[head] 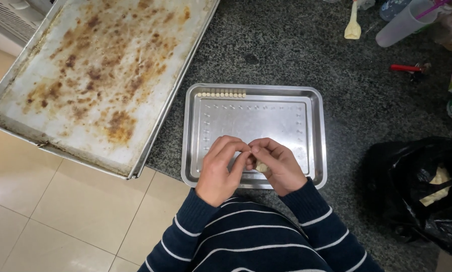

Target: The person is taking small pieces of dough from a bag, rolling them into balls between their hands, and placing them in neat rows on a metal tray.

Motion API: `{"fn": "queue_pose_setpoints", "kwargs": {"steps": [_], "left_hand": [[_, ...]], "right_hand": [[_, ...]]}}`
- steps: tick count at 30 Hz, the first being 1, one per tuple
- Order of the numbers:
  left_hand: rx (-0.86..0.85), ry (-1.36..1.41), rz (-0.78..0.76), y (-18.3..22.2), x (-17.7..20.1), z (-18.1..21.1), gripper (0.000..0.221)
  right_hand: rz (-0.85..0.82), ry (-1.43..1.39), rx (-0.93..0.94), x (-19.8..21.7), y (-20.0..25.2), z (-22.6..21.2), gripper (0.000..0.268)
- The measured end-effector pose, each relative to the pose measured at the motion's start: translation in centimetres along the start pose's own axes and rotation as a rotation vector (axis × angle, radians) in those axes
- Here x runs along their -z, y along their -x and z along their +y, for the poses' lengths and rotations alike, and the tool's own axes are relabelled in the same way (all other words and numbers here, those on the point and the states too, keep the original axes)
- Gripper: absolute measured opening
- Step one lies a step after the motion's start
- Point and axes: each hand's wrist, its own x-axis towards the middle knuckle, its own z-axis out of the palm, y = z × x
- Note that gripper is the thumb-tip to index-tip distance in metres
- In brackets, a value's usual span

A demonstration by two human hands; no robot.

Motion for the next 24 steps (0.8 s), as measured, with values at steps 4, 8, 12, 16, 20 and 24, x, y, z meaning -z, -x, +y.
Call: {"fn": "queue_pose_setpoints", "kwargs": {"steps": [4, 8, 12, 16, 20, 24], "left_hand": [[0.009, 0.019, 0.017, -0.32, 0.16, 0.41, 0.017], [0.024, -0.008, 0.011, -0.13, 0.04, -0.17, 0.013], [0.026, -0.008, -0.009, -0.01, 0.03, -0.15, 0.012], [0.023, 0.003, -0.014, -0.03, 0.02, -0.02, 0.016], [0.043, -0.011, -0.012, -0.12, 0.01, 0.00, 0.011], [0.044, -0.020, -0.032, -0.09, -0.04, -0.34, 0.011]], "right_hand": [[-0.004, 0.007, 0.022, -0.07, 0.10, -0.61, 0.022], [0.002, 0.015, 0.004, 0.11, -0.02, -0.46, 0.024], [0.016, 0.004, -0.004, -0.10, 0.00, -0.22, 0.022], [0.015, 0.040, 0.009, -0.22, 0.03, -0.65, 0.023], [0.017, 0.034, 0.009, 0.15, -0.16, -0.57, 0.024], [0.013, 0.030, -0.009, -0.02, -0.17, -0.56, 0.024]]}}
